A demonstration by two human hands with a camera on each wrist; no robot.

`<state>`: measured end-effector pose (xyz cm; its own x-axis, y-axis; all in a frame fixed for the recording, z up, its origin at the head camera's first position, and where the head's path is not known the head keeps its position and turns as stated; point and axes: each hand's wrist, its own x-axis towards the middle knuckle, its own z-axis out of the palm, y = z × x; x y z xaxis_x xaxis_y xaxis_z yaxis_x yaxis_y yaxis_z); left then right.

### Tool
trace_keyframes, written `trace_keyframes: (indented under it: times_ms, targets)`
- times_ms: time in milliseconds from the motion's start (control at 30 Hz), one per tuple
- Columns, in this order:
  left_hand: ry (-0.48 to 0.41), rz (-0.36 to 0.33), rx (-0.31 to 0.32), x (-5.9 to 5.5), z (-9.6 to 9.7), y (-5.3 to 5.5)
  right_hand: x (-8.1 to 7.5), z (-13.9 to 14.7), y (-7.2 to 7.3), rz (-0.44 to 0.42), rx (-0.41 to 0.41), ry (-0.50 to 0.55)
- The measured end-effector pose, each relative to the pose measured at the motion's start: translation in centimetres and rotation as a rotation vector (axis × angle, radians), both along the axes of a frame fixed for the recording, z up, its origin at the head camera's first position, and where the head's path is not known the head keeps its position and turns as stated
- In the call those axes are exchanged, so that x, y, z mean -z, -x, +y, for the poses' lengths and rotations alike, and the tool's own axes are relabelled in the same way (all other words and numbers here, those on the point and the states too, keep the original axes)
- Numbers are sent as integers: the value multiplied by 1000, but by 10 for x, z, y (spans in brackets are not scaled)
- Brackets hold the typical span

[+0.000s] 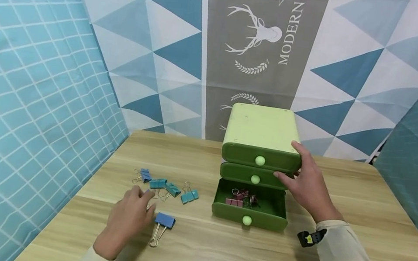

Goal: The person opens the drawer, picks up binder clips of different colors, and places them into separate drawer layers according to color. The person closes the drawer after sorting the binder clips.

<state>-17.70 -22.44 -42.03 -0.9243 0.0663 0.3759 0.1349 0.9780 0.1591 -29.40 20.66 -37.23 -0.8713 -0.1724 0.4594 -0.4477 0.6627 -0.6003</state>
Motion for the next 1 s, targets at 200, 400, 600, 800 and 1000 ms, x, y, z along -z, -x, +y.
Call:
trace_keyframes:
  times_ms: [200, 400, 600, 800, 1000]
  targets:
    - [30, -26, -37, 3, -10, -5, 2, -1, 0, -8, 7, -11]
    - [79, -44, -24, 3, -11, -3, 1, 0, -2, -11, 22, -13]
    - [28, -81, -39, 1, -14, -1, -1, 0, -2, -11, 26, -13]
    - [-22, -156, -64, 1, -21, 1, -1, 0, -1, -9, 14, 0]
    - [-66, -231, -73, -1, -26, 4, 1, 0, 0, -24, 25, 0]
